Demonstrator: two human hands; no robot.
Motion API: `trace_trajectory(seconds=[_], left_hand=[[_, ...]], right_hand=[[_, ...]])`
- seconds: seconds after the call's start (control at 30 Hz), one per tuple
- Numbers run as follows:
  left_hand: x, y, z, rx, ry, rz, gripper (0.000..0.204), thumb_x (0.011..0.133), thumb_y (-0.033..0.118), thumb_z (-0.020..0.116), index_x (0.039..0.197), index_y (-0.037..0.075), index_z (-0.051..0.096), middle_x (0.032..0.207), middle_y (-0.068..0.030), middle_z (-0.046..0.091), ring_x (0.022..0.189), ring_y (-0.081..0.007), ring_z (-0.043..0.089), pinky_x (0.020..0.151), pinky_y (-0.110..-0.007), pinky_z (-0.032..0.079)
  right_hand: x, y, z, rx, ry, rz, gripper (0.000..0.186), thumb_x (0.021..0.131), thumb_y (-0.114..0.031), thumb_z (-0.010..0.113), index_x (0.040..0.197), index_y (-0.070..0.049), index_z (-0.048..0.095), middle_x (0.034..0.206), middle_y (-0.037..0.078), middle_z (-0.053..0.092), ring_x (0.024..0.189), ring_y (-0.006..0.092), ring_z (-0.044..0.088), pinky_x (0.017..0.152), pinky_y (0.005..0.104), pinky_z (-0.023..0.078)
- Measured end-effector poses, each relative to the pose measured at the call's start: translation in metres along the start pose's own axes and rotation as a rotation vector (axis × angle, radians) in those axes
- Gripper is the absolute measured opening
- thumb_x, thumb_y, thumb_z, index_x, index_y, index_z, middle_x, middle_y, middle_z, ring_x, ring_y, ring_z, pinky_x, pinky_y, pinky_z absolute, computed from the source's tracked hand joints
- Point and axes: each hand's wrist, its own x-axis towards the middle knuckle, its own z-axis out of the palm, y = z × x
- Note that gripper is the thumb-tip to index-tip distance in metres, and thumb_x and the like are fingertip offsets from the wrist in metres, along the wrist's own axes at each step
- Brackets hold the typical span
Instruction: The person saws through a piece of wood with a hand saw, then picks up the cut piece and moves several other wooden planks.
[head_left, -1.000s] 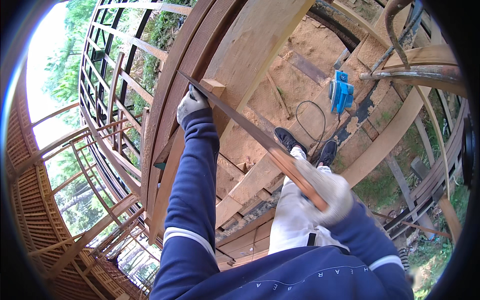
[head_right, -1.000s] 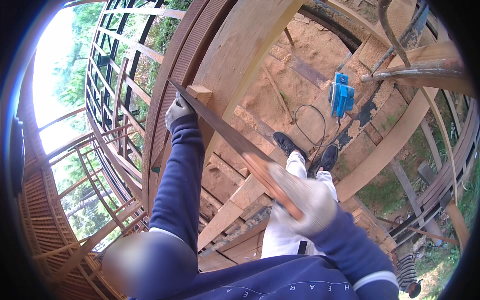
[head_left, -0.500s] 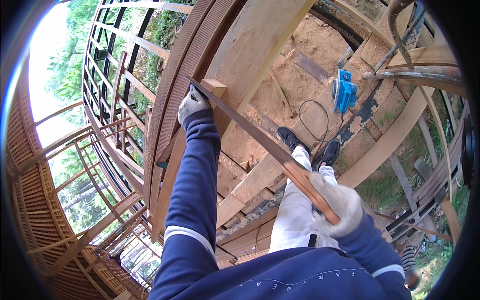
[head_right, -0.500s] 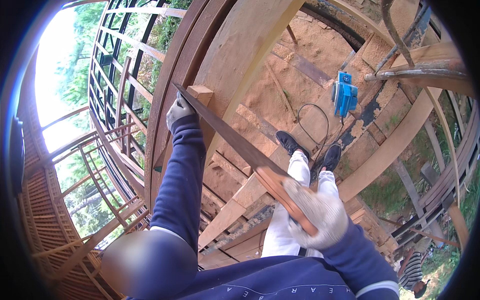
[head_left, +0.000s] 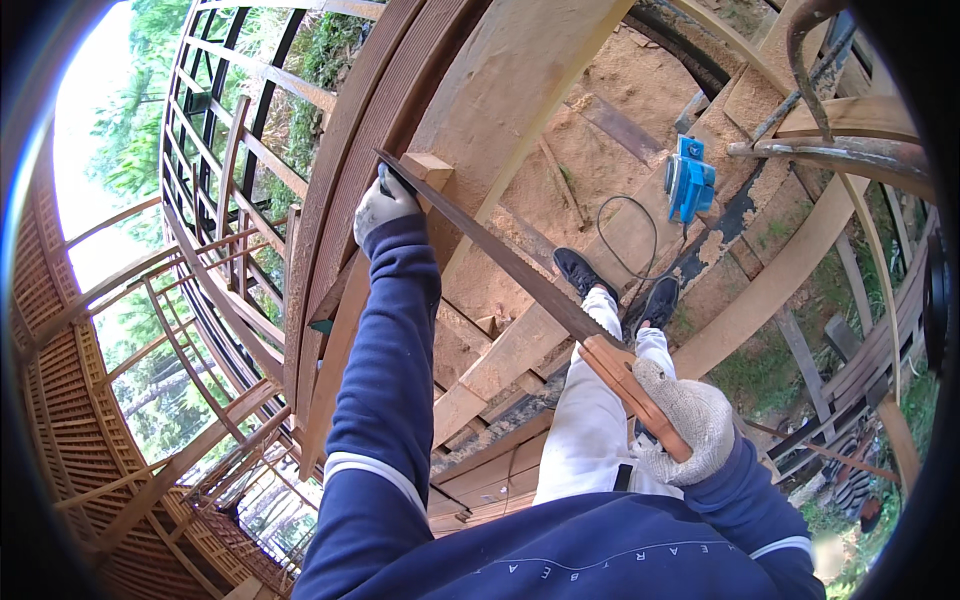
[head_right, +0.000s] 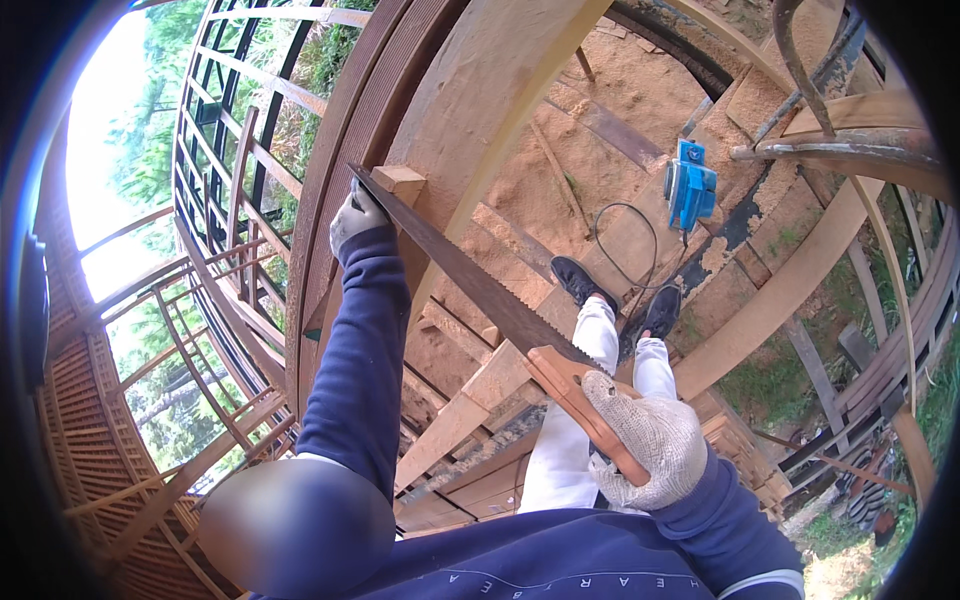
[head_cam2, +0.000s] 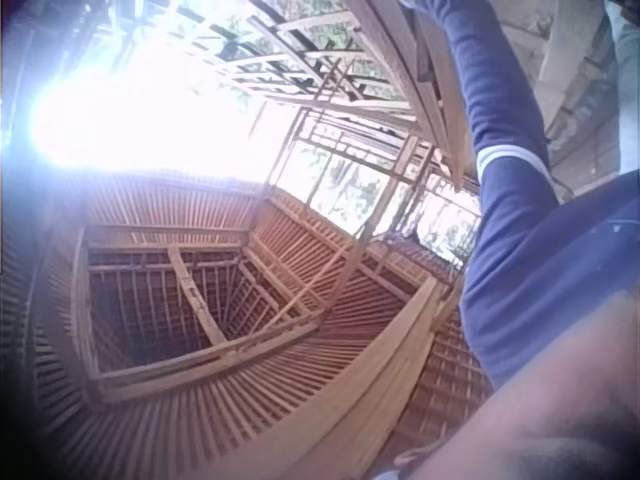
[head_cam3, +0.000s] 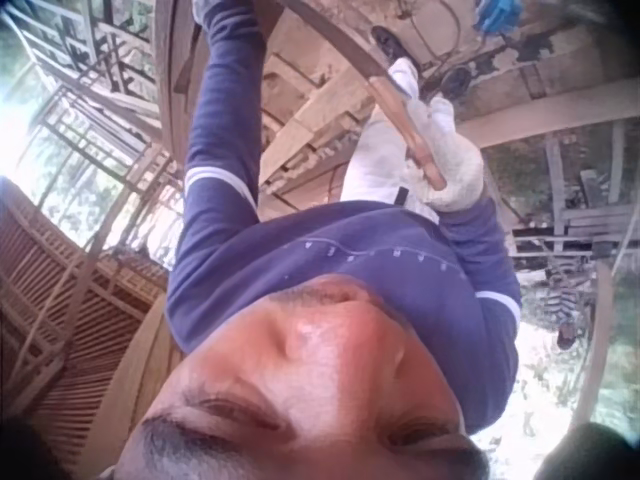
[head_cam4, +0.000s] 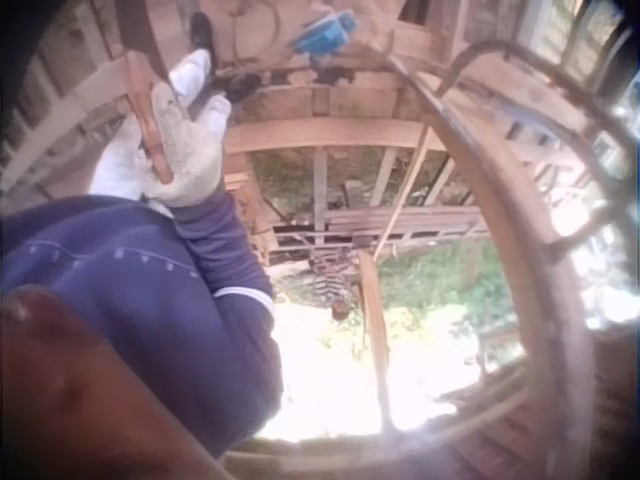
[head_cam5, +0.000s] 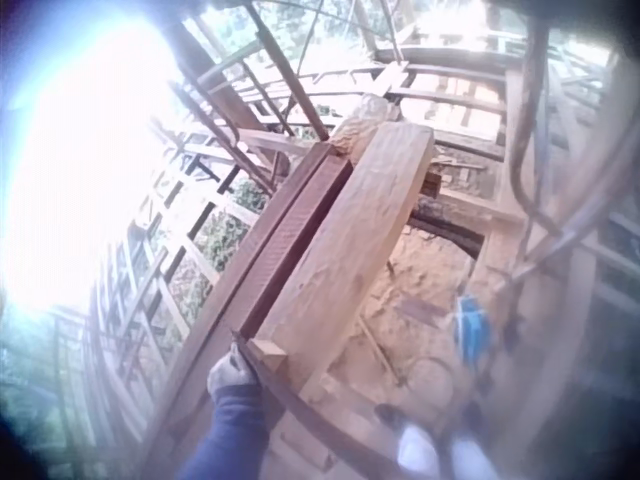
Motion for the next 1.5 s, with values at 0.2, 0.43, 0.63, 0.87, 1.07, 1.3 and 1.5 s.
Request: trace_trajectory(seconds=[0.2, 0.43, 0.63, 0.87, 1.07, 1.3, 1.5], left_hand=[[0.000, 0.013, 0.008, -0.043, -0.054, 0.067, 0.061, 0.103, 0.054, 0.034, 0.099, 0.011, 0.077, 0.091, -0.0182, 0.074, 0.090, -0.0404, 0.071, 0.081, -0.051, 0.054], [0.000, 0.004, -0.003, -0.030, -0.012, 0.017, 0.059, 0.103, 0.053, 0.037, 0.097, 0.010, 0.077, 0.092, -0.0194, 0.073, 0.087, -0.0405, 0.070, 0.080, -0.051, 0.054], [0.000, 0.013, 0.004, -0.052, -0.078, 0.069, 0.061, 0.102, 0.057, 0.035, 0.100, 0.012, 0.077, 0.094, -0.0187, 0.074, 0.090, -0.0401, 0.070, 0.081, -0.051, 0.054], [0.003, 0.001, -0.002, -0.014, -0.022, 0.023, 0.058, 0.102, 0.052, 0.037, 0.099, 0.010, 0.077, 0.091, -0.0191, 0.074, 0.087, -0.0409, 0.070, 0.079, -0.051, 0.053], [0.002, 0.013, 0.008, -0.066, -0.049, 0.079, 0.059, 0.102, 0.055, 0.037, 0.099, 0.010, 0.076, 0.091, -0.0186, 0.074, 0.089, -0.0398, 0.071, 0.080, -0.050, 0.054], [0.008, -0.001, 0.001, 0.002, -0.045, 0.000, 0.057, 0.102, 0.054, 0.037, 0.100, 0.012, 0.077, 0.093, -0.0178, 0.074, 0.090, -0.0391, 0.071, 0.081, -0.050, 0.054], [0.012, 0.010, 0.009, -0.032, -0.076, 0.031, 0.060, 0.102, 0.056, 0.035, 0.102, 0.013, 0.077, 0.095, -0.0184, 0.074, 0.092, -0.0400, 0.071, 0.082, -0.051, 0.054]], right_hand=[[0.133, 0.017, 0.053, -0.071, 0.061, -0.141, 0.058, 0.078, -0.003, 0.070, 0.134, 0.007, 0.057, 0.120, 0.027, 0.067, 0.094, 0.0369, 0.072, 0.081, 0.0374, 0.060], [0.013, -0.004, -0.006, -0.042, -0.035, -0.041, 0.071, 0.076, -0.012, 0.071, 0.142, 0.005, 0.051, 0.120, 0.021, 0.069, 0.078, 0.0321, 0.071, 0.081, 0.0511, 0.054], [0.134, 0.017, 0.057, 0.022, 0.149, -0.145, 0.062, 0.078, -0.009, 0.070, 0.136, 0.004, 0.056, 0.098, 0.019, 0.072, 0.074, 0.0323, 0.071, 0.066, 0.0386, 0.059], [0.003, -0.005, -0.001, 0.107, -0.059, 0.119, 0.065, 0.075, -0.003, 0.068, 0.138, 0.003, 0.055, 0.116, 0.025, 0.070, 0.086, 0.0379, 0.073, 0.077, 0.0353, 0.060], [0.123, 0.022, 0.052, -0.102, 0.169, -0.282, 0.055, 0.080, -0.008, 0.070, 0.134, 0.002, 0.059, 0.114, 0.024, 0.070, 0.081, 0.0330, 0.072, 0.074, 0.0379, 0.061], [-0.015, 0.020, 0.019, 0.161, -0.025, 0.135, 0.063, 0.078, -0.004, 0.069, 0.138, 0.007, 0.054, 0.118, 0.024, 0.069, 0.086, 0.0339, 0.073, 0.077, 0.0377, 0.059], [0.102, 0.026, 0.043, -0.046, 0.090, -0.190, 0.063, 0.077, -0.005, 0.071, 0.137, 0.005, 0.055, 0.112, 0.024, 0.070, 0.079, 0.0331, 0.071, 0.072, 0.0344, 0.059]])
